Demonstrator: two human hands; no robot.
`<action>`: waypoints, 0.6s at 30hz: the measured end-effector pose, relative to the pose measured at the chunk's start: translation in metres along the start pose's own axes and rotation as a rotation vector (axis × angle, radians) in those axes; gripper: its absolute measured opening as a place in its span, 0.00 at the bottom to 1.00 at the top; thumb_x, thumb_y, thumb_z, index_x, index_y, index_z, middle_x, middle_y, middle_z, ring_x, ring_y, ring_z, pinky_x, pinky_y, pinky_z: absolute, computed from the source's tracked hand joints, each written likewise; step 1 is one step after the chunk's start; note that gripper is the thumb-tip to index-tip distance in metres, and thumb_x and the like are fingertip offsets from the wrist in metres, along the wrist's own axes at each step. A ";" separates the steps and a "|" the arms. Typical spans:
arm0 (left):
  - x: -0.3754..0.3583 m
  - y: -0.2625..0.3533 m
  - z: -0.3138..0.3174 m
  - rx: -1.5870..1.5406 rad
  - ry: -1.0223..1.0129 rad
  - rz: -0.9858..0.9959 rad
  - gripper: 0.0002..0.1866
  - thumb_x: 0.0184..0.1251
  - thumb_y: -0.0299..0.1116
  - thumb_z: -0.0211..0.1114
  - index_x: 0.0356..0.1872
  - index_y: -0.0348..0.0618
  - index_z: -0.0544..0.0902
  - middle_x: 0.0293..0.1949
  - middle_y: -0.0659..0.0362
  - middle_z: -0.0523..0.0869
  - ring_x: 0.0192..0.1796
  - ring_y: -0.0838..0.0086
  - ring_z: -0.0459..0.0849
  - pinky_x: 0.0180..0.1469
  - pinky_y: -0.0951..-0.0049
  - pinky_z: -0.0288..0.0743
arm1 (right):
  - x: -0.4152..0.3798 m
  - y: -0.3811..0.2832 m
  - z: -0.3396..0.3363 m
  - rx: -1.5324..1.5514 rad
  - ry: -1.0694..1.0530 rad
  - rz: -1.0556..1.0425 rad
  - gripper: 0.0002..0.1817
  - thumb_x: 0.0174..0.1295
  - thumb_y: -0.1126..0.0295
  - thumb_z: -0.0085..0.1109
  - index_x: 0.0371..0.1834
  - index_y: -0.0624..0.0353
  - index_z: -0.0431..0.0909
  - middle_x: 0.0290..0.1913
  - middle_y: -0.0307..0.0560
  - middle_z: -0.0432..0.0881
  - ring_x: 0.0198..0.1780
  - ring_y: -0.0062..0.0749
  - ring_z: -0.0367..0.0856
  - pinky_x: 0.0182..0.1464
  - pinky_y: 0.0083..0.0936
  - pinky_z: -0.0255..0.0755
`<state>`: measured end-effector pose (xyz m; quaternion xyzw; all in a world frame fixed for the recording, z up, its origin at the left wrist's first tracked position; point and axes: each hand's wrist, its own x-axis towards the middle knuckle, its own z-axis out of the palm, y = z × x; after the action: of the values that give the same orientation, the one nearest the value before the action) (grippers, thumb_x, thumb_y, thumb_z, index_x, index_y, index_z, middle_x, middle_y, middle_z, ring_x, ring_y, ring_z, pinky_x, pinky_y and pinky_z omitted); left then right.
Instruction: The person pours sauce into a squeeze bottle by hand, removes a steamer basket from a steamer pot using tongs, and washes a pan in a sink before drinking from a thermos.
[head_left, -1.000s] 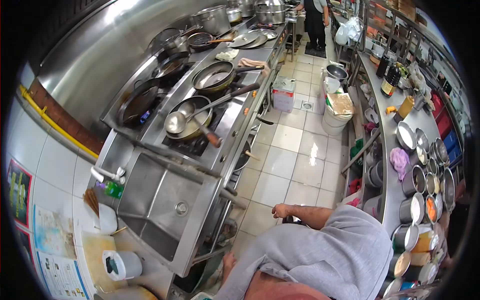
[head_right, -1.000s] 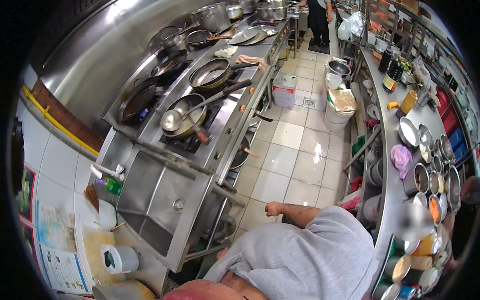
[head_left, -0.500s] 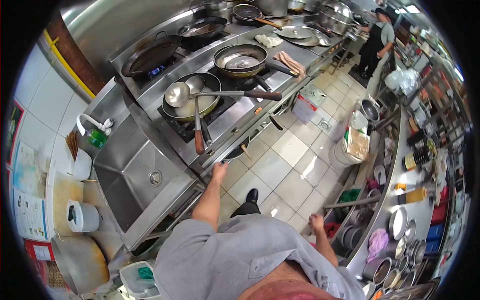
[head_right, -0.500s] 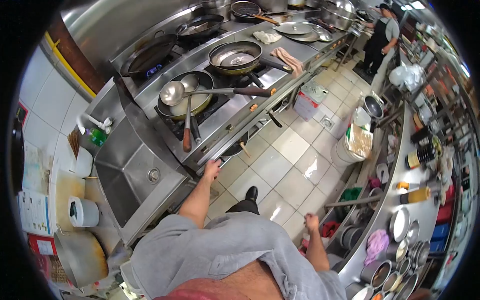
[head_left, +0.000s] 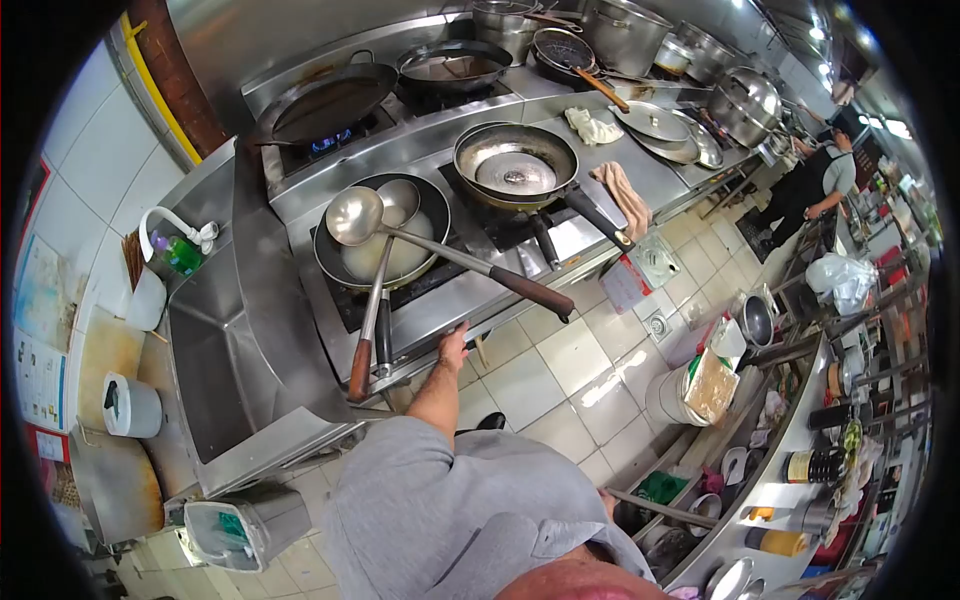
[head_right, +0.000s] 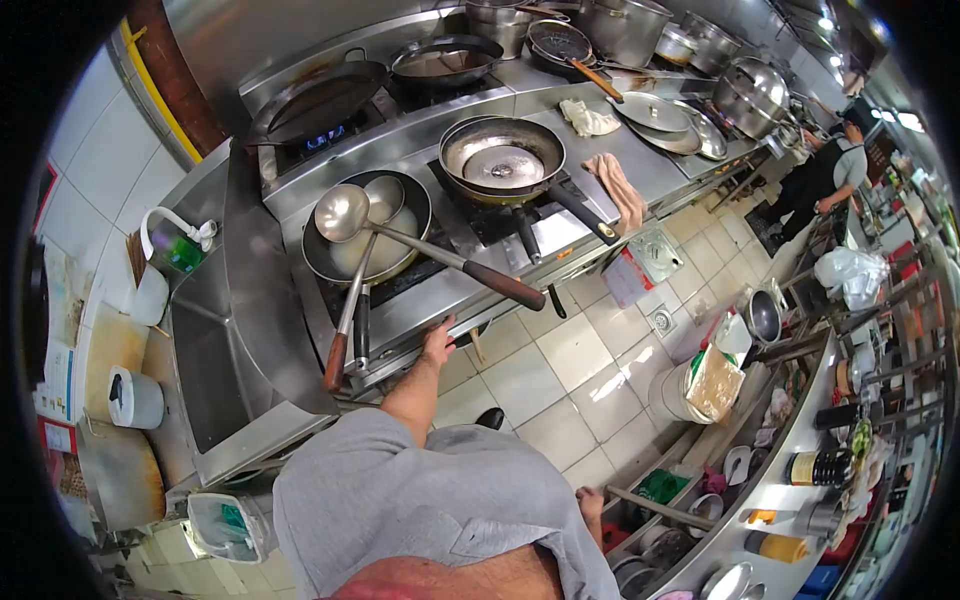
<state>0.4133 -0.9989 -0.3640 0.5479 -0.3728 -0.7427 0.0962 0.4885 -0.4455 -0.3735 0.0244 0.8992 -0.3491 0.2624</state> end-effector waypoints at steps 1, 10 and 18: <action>0.005 0.005 0.009 -0.032 -0.020 0.016 0.34 0.49 0.47 0.70 0.58 0.51 0.67 0.53 0.58 0.72 0.49 0.64 0.72 0.50 0.57 0.68 | 0.012 -0.018 -0.014 0.134 0.007 0.053 0.15 0.55 0.68 0.54 0.45 0.62 0.76 0.30 0.46 0.79 0.27 0.33 0.81 0.24 0.30 0.72; 0.019 -0.004 0.050 -0.248 0.166 0.155 0.14 0.55 0.29 0.65 0.41 0.39 0.75 0.39 0.61 0.80 0.38 0.71 0.78 0.38 0.71 0.73 | 0.089 -0.077 -0.085 0.385 -0.011 0.270 0.18 0.55 0.71 0.52 0.50 0.63 0.72 0.30 0.44 0.78 0.23 0.31 0.79 0.18 0.23 0.67; 0.096 -0.050 0.060 0.003 0.644 0.767 0.07 0.55 0.27 0.62 0.34 0.44 0.75 0.28 0.63 0.78 0.31 0.73 0.78 0.34 0.75 0.74 | 0.104 -0.043 -0.113 0.117 0.029 0.136 0.14 0.48 0.71 0.57 0.37 0.67 0.81 0.28 0.47 0.82 0.32 0.28 0.79 0.36 0.24 0.73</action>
<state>0.3368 -0.9905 -0.4610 0.5729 -0.4999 -0.4467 0.4716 0.3382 -0.4205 -0.3277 0.1057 0.8772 -0.3822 0.2706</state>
